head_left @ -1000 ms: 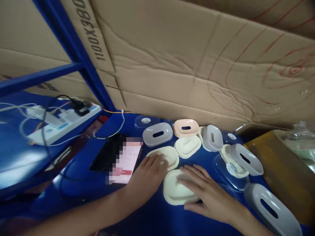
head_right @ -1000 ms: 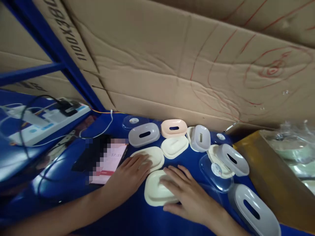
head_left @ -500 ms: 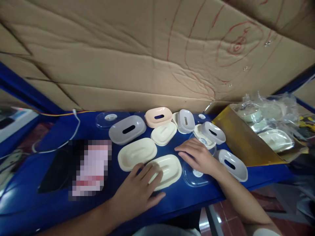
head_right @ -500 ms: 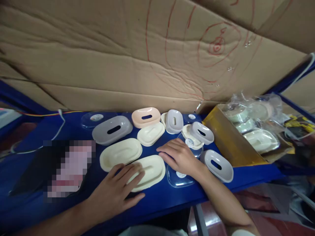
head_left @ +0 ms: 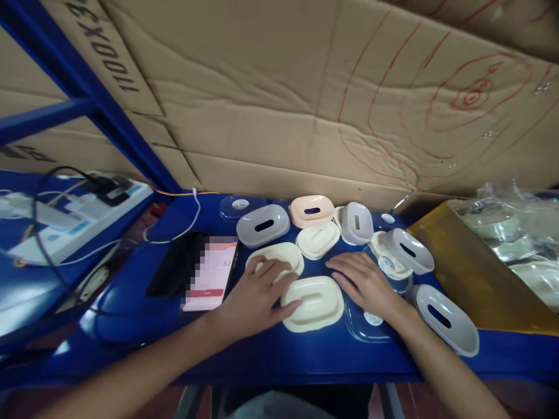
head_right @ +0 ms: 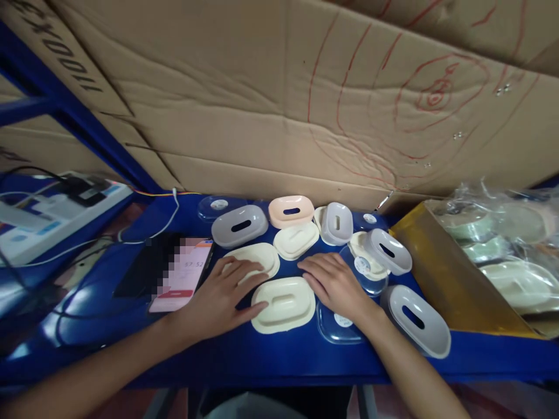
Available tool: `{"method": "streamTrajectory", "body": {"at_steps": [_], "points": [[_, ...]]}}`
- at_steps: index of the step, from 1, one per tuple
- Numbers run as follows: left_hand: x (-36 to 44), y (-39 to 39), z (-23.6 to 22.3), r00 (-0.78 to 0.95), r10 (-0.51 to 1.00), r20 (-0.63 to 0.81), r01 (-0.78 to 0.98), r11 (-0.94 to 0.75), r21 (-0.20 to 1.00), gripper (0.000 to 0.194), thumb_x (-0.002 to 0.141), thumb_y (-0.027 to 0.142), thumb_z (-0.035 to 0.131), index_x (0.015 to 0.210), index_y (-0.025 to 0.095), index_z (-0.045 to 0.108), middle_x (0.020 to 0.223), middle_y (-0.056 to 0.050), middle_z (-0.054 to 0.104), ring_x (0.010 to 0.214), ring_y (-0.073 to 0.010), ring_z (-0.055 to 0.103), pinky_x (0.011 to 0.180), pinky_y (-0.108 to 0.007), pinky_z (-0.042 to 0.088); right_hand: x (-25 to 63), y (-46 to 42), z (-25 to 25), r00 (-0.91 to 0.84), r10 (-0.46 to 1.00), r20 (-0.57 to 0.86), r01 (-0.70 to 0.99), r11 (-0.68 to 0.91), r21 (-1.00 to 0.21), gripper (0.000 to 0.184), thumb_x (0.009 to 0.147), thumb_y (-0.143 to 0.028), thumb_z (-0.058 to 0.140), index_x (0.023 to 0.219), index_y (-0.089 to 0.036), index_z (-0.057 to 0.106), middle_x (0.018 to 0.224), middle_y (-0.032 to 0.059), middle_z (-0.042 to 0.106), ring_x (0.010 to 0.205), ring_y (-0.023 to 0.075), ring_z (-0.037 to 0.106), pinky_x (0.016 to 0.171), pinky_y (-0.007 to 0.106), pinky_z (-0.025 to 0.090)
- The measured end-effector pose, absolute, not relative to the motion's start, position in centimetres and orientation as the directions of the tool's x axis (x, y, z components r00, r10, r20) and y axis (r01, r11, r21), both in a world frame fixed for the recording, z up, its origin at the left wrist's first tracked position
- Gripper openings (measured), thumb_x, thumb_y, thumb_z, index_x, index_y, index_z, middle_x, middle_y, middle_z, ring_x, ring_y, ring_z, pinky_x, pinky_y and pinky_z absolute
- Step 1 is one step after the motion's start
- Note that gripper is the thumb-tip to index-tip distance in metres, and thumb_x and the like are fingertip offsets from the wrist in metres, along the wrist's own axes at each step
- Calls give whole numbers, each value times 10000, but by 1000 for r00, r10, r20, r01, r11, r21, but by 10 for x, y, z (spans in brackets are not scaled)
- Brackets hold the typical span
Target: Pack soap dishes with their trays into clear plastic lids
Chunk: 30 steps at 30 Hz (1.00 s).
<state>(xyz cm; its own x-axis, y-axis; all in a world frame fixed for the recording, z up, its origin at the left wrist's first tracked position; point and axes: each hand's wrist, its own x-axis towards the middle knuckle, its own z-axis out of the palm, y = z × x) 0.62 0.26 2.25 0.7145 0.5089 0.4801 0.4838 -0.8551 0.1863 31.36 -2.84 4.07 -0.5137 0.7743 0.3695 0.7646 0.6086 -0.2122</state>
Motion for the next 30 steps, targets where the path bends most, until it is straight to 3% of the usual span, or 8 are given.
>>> {"method": "streamTrajectory", "body": {"at_steps": [5, 8, 11, 14, 16, 19, 24, 30], "points": [[6, -5, 17, 897, 247, 367, 206, -967, 148, 466, 972, 630, 711, 1137, 195, 681, 1118, -62, 735, 1003, -245, 661, 988, -412, 405, 305, 37, 48, -492, 817, 300, 856, 517, -3, 487, 1065, -126, 502, 1547, -176, 558, 1589, 153, 611, 1486, 288, 569, 1200, 510, 455], [5, -4, 11, 916, 195, 351, 143, -975, 167, 397, 920, 561, 784, 1059, 205, 678, 1065, -37, 722, 971, -224, 645, 967, -389, 400, 293, 81, 55, -471, 853, 225, 881, 469, 67, 447, 1017, -80, 559, 1452, -136, 647, 1495, 190, 682, 1395, 320, 647, 1185, 527, 443], [3, 0, 11, 919, 189, 345, 148, -979, 144, 344, 930, 499, 801, 1060, 206, 676, 1067, -29, 717, 985, -224, 641, 973, -389, 390, 290, 89, 65, -460, 865, 201, 887, 456, 66, 262, 1043, -153, 595, 1252, -140, 754, 1227, 172, 812, 1161, 315, 758, 1094, 502, 475], [-1, 0, 17, 922, 172, 347, 143, -984, 109, 459, 925, 578, 810, 1151, 200, 679, 1135, -53, 722, 1008, -243, 642, 978, -396, 396, 297, 51, 79, -471, 847, 247, 876, 481, 22, 255, 1097, -274, 578, 1272, -166, 728, 1245, 143, 806, 1152, 285, 745, 1072, 464, 454], [-5, 0, 21, 909, 172, 379, 146, -985, 97, 550, 908, 652, 798, 1199, 200, 682, 1202, -86, 714, 1032, -264, 638, 995, -408, 404, 303, 13, 89, -532, 795, 293, 811, 577, -94, 246, 1095, -316, 609, 1286, -190, 700, 1218, 101, 806, 1094, 244, 738, 1019, 419, 457], [-12, 2, 26, 875, 185, 448, 167, -983, 79, 615, 913, 682, 777, 1332, 245, 665, 1374, -132, 662, 1189, -311, 616, 1087, -458, 387, 305, -34, 94, -622, 744, 244, 717, 666, -207, 258, 1091, -261, 624, 1344, -221, 654, 1149, 41, 800, 1016, 198, 716, 977, 395, 442], [-15, 8, 25, 911, 183, 368, 182, -982, 38, 932, 843, 627, 878, 1622, 330, 460, 1580, -147, 545, 1441, -342, 503, 1200, -494, 343, 288, -67, 74, -721, 661, 209, 640, 750, -166, 249, 1088, -180, 585, 1320, -203, 670, 1195, 49, 787, 1080, 211, 679, 1012, 409, 425], [-8, 9, 23, 922, 157, 353, 144, -988, 62, 522, 1010, 520, 738, 1405, 199, 623, 1340, -97, 715, 1244, -267, 638, 1101, -420, 405, 279, -75, 53, -758, 608, 238, 588, 794, -157, 235, 1055, -199, 614, 1277, -171, 688, 1093, 48, 780, 1046, 214, 663, 1073, 422, 440]]}}
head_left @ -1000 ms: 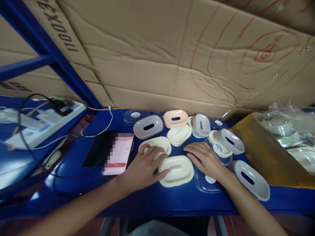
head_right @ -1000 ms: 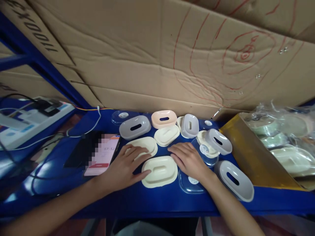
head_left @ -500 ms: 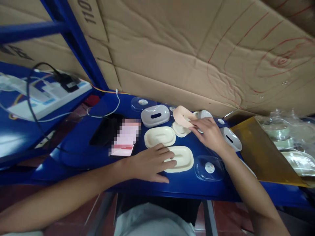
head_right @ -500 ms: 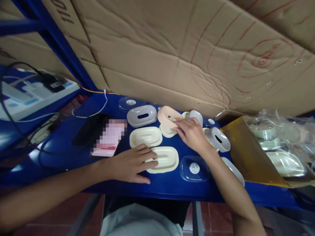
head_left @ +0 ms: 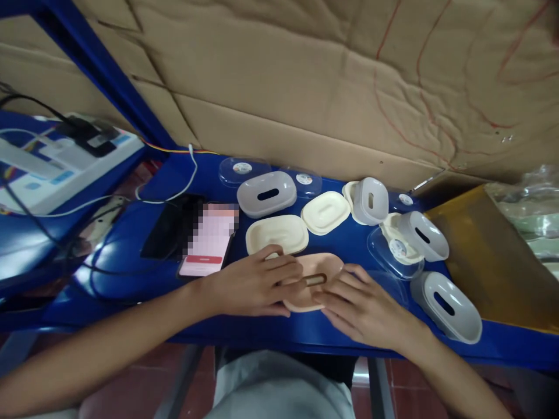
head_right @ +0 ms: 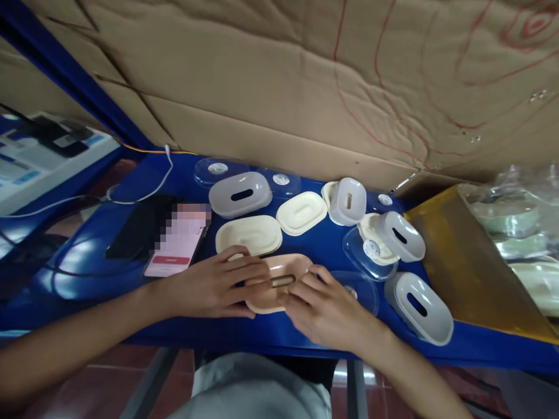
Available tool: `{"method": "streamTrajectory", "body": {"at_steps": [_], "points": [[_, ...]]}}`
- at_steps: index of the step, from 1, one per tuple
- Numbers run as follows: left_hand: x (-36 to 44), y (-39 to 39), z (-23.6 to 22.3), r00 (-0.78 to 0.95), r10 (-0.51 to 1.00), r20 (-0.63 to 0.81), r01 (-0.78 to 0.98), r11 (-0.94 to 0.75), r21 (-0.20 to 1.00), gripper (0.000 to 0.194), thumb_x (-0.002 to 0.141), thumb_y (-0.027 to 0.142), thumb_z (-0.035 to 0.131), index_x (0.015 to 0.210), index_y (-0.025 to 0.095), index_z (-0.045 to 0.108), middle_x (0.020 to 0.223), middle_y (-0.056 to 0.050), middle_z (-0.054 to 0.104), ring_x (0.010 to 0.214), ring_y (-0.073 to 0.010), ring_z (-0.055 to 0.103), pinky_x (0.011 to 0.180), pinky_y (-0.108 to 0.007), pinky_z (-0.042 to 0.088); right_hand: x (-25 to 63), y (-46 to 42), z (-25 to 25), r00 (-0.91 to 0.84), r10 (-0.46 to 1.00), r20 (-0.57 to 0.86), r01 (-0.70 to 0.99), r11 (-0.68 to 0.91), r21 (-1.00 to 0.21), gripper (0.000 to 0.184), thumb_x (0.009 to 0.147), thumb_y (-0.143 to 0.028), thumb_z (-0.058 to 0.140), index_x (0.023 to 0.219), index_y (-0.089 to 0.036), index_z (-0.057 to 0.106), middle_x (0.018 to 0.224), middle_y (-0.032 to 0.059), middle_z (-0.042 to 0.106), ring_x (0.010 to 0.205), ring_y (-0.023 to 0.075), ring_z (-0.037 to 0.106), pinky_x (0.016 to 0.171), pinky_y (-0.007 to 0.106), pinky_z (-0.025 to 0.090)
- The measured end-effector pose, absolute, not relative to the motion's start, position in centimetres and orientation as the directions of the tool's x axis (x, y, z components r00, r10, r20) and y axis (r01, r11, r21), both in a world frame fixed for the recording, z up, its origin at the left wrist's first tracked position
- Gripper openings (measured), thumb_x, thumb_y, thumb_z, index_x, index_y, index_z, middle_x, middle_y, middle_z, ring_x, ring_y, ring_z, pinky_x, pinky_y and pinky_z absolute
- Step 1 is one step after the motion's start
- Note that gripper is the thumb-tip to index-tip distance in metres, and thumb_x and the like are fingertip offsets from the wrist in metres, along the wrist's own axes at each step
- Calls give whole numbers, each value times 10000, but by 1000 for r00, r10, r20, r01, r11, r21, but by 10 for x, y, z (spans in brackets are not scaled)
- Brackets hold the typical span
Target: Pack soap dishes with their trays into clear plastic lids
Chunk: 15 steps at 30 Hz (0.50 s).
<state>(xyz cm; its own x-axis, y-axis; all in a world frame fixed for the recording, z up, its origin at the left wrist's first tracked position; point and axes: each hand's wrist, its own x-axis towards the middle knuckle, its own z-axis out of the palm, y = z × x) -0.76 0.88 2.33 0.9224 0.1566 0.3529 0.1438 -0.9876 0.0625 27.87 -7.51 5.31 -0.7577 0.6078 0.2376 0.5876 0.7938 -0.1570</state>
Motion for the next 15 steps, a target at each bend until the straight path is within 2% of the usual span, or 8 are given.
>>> {"method": "streamTrajectory", "body": {"at_steps": [3, 5, 10, 15], "points": [[-4, 8, 24, 921, 161, 355, 141, -987, 83, 395, 1044, 456, 702, 1318, 178, 644, 1314, -106, 727, 1234, -258, 651, 1080, -409, 414, 278, -77, 48, -756, 626, 194, 621, 778, -91, 225, 1050, -237, 636, 1259, -178, 695, 1111, 60, 766, 1086, 230, 663, 1074, 415, 458], [-3, 8, 25, 921, 174, 349, 147, -984, 103, 339, 1057, 438, 681, 1285, 189, 648, 1309, -101, 732, 1238, -255, 652, 1079, -408, 418, 277, -77, 47, -763, 624, 169, 630, 776, -25, 220, 1048, -192, 619, 1252, -191, 702, 1108, 54, 765, 1074, 227, 670, 1062, 401, 479], [-5, 9, 25, 921, 199, 336, 170, -979, 115, 313, 1032, 386, 716, 1262, 183, 655, 1260, -76, 740, 1201, -260, 667, 1049, -414, 435, 273, -77, 50, -787, 564, 250, 602, 791, 109, 294, 1029, -61, 545, 1242, -161, 722, 1158, 62, 799, 1067, 231, 708, 1035, 399, 537], [-5, 8, 27, 917, 204, 341, 178, -978, 107, 248, 1078, 355, 649, 1255, 181, 656, 1283, -90, 736, 1226, -251, 666, 1075, -410, 442, 275, -77, 53, -801, 527, 284, 576, 807, 131, 327, 1004, -20, 539, 1241, -115, 743, 1167, 77, 821, 1081, 242, 735, 994, 392, 585]]}}
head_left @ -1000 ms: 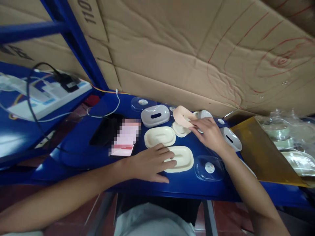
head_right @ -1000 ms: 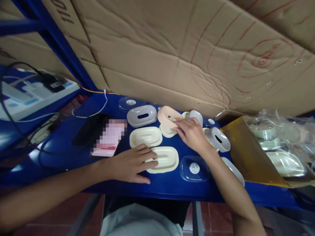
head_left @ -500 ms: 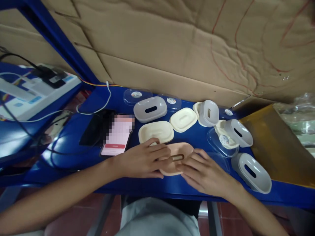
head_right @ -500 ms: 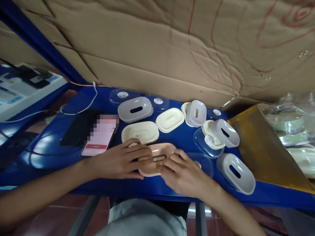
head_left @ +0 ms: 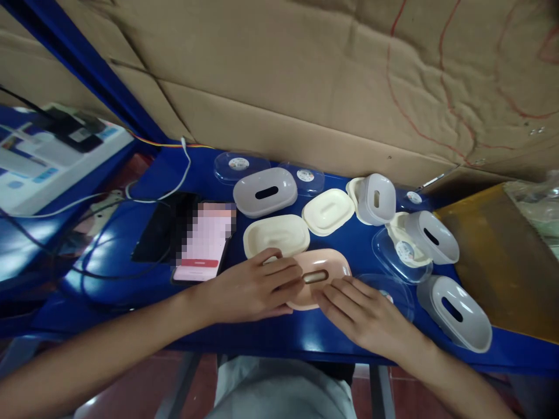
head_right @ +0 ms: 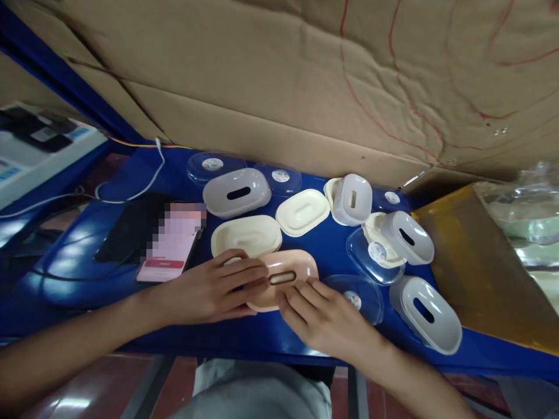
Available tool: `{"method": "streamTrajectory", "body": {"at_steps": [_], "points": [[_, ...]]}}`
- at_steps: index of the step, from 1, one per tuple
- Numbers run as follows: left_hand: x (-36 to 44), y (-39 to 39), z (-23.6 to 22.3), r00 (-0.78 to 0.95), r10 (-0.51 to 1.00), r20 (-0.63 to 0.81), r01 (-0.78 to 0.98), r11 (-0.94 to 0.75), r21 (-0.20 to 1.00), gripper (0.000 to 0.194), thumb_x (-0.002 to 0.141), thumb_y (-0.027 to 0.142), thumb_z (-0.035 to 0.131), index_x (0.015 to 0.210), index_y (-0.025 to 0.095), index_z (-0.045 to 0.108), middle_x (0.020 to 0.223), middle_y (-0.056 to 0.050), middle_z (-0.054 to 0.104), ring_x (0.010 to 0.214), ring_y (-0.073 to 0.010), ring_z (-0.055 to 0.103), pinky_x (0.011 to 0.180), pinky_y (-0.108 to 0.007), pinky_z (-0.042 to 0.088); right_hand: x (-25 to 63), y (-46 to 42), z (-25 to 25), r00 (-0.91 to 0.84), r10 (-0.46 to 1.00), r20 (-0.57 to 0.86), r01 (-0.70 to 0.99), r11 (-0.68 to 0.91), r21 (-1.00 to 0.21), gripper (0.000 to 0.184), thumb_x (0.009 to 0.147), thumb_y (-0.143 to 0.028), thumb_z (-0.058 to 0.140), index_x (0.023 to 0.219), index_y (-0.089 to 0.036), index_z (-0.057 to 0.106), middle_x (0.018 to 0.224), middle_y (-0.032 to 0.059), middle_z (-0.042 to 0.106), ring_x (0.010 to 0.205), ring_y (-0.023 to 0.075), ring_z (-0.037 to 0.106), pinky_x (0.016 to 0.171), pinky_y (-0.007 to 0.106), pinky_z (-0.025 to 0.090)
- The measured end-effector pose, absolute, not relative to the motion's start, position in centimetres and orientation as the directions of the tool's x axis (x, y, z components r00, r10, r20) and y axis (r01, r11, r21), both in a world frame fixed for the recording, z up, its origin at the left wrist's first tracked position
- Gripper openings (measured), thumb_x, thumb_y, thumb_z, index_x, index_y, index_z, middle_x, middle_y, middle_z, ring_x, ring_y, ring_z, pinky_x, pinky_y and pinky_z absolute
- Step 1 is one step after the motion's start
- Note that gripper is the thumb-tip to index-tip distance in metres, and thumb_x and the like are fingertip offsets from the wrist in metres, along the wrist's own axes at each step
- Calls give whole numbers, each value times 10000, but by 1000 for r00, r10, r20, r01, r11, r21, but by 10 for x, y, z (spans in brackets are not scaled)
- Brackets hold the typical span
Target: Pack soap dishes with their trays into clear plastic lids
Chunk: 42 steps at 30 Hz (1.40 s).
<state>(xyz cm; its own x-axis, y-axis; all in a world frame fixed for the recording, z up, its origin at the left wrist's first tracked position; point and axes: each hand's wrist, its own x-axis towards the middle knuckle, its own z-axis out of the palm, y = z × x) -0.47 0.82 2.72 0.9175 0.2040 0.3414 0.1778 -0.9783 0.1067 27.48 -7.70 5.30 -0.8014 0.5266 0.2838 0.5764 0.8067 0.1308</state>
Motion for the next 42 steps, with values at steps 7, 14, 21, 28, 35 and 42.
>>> {"method": "streamTrajectory", "body": {"at_steps": [7, 14, 21, 28, 35, 42], "points": [[-1, 7, 27, 889, 200, 411, 163, -979, 124, 97, 1095, 212, 604, 1135, 190, 690, 1170, -63, 767, 1121, -202, 690, 1082, -387, 488, 276, -77, 53, -787, 567, 242, 599, 797, 81, 336, 993, -27, 569, 1277, -93, 736, 1218, 112, 810, 1128, 265, 740, 1030, 402, 625], [-4, 8, 21, 895, 198, 399, 146, -977, 157, 101, 1076, 249, 641, 1130, 184, 696, 1170, -72, 755, 1136, -230, 697, 1107, -419, 502, 288, -63, 52, -728, 678, 104, 648, 729, -219, 520, 990, -32, 589, 1481, -195, 633, 1522, 93, 675, 1475, 269, 576, 1291, 539, 464], [-4, 4, 25, 906, 198, 375, 146, -976, 162, 145, 1033, 129, 602, 1119, 195, 700, 1138, -74, 751, 1148, -226, 690, 1149, -416, 493, 350, -83, 80, -595, 798, -93, 780, 546, -305, 805, 929, -410, 793, 1656, -344, 455, 1648, 107, 543, 1485, 385, 558, 1109, 627, 611], [-5, 6, 24, 914, 224, 338, 156, -964, 217, 99, 974, 205, 673, 1068, 193, 701, 1124, -67, 745, 1151, -251, 688, 1159, -455, 501, 361, -90, 66, -502, 841, -203, 850, 436, -296, 945, 861, -289, 842, 1679, -350, 372, 1648, 104, 527, 1484, 368, 560, 1147, 590, 591], [1, -6, 17, 864, 272, 424, 108, -922, 372, 205, 981, 117, 657, 1167, 188, 709, 1288, -99, 736, 1316, -242, 645, 1203, -393, 511, 317, -74, 80, -537, 835, 120, 742, 535, -403, 925, 991, -442, 745, 1743, -282, 231, 1764, 166, 356, 1589, 381, 435, 1198, 568, 550], [-1, -3, 21, 858, 226, 462, 120, -961, 247, 201, 998, 59, 626, 1138, 192, 680, 1143, -75, 758, 1095, -222, 721, 1103, -399, 564, 308, -74, 68, -637, 771, 9, 725, 603, -334, 1054, 888, -538, 841, 1730, -253, 274, 1815, 189, 186, 1653, 452, 256, 1286, 758, 301]]}}
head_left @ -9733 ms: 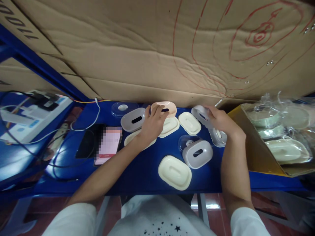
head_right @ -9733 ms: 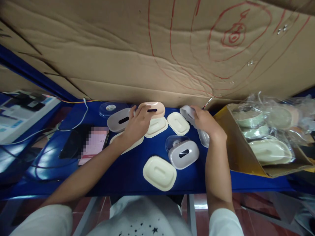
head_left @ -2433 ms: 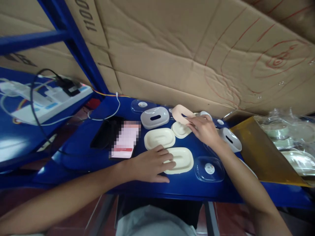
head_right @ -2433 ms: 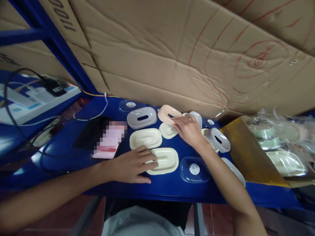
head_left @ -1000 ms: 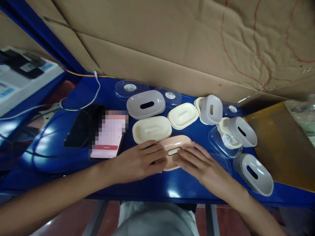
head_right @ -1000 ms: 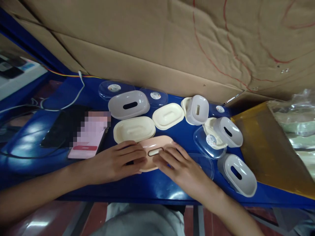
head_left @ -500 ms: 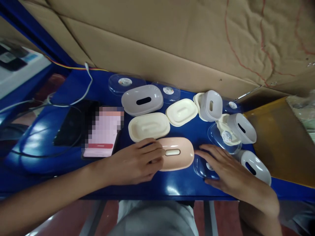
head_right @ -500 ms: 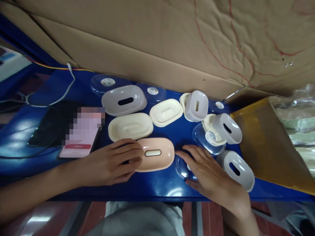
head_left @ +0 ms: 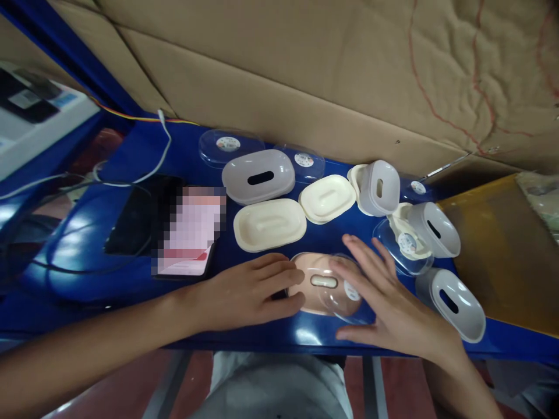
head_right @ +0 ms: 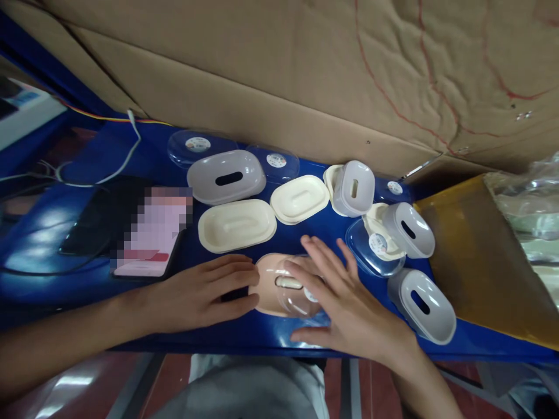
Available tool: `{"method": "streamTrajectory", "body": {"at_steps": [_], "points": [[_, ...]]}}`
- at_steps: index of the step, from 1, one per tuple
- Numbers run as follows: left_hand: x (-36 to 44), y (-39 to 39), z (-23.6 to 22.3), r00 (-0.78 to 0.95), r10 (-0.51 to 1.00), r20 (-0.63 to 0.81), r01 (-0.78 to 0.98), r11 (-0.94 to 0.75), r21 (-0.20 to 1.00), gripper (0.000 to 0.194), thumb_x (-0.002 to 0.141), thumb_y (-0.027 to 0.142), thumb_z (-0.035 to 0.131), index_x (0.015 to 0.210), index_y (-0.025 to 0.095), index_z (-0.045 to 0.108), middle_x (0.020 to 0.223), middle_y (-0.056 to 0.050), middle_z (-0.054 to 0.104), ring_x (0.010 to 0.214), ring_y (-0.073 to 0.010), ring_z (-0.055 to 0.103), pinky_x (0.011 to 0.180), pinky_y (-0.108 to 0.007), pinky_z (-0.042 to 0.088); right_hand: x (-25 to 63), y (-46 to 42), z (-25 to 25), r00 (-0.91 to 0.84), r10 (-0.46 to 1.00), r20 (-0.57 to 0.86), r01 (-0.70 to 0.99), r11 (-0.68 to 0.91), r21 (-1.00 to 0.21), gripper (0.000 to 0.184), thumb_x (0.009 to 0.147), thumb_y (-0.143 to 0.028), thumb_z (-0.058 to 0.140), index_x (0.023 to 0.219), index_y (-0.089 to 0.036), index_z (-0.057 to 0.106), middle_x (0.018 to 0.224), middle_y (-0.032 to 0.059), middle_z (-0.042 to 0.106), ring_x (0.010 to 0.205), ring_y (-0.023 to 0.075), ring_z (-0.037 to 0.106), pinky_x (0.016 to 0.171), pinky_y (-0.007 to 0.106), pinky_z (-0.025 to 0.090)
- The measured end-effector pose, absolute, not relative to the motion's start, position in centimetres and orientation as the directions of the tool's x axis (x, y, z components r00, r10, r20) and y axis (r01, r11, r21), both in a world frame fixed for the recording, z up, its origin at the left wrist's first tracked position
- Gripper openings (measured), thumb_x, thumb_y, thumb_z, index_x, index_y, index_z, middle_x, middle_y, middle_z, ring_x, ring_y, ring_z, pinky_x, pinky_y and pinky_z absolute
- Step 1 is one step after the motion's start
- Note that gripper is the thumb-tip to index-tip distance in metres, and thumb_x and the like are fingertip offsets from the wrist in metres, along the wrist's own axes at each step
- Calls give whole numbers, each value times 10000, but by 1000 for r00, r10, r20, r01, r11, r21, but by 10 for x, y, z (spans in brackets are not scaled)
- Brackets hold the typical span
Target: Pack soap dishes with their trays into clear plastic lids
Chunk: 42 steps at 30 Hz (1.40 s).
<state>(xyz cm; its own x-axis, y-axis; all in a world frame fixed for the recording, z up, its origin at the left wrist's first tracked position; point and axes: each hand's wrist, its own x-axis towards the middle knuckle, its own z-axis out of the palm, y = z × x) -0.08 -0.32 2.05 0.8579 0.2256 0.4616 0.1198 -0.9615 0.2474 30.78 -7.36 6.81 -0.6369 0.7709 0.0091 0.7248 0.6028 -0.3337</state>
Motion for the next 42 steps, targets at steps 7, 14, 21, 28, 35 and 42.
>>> {"method": "streamTrajectory", "body": {"at_steps": [7, 14, 21, 28, 35, 42], "points": [[-4, -1, 24, 884, 189, 428, 110, -973, 204, 264, 957, 8, 628, 1158, 178, 645, 1096, -91, 738, 1127, -243, 707, 1010, -364, 592, 332, -83, 70, -592, 796, -129, 745, 479, -464, 990, 916, -351, 801, 1724, -302, 231, 1825, 147, 178, 1632, 375, 355, 1171, 535, 579], [0, -9, 17, 799, 550, 241, 228, -650, 725, 361, 1088, 380, 624, 1411, 225, 581, 1249, -72, 767, 1087, -197, 772, 932, -287, 616, 301, -76, 58, -626, 768, 137, 641, 606, -472, 588, 944, -311, 773, 1470, -209, 530, 1681, 173, 447, 1609, 331, 407, 1259, 494, 492], [-9, 0, 16, 886, 380, 266, 157, -785, 599, 521, 1097, 154, 552, 1550, 411, 559, 1740, -44, 429, 1609, -296, 415, 1244, -483, 464, 298, -66, 51, -702, 695, 156, 665, 718, -206, 538, 1016, -373, 719, 1531, -323, 571, 1712, 88, 473, 1651, 337, 313, 1338, 694, 113], [-7, -3, 10, 856, 437, 277, 263, -828, 495, 437, 1102, 191, 565, 1522, 314, 564, 1720, -131, 440, 1589, -338, 441, 1221, -517, 495, 306, -60, 52, -597, 790, 141, 734, 609, -300, 768, 1041, -474, 679, 1704, -280, 344, 1709, 155, 431, 1594, 319, 413, 1219, 537, 492], [-4, 0, 18, 802, 420, 425, 293, -897, 332, 438, 1073, 100, 537, 1499, 200, 512, 1563, -178, 585, 1439, -315, 605, 1132, -476, 593, 306, -56, 47, -644, 764, 23, 720, 616, -319, 848, 1043, -466, 675, 1744, -280, 235, 1788, 111, 314, 1681, 331, 230, 1296, 598, 410], [-3, 4, 19, 788, 398, 470, 292, -913, 283, 333, 1063, 116, 574, 1391, 170, 598, 1497, -194, 622, 1400, -326, 620, 1104, -486, 607, 300, -56, 38, -650, 757, 66, 717, 639, -277, 873, 1046, -358, 682, 1755, -329, 174, 1833, 112, 171, 1697, 356, 156, 1290, 622, 409]]}}
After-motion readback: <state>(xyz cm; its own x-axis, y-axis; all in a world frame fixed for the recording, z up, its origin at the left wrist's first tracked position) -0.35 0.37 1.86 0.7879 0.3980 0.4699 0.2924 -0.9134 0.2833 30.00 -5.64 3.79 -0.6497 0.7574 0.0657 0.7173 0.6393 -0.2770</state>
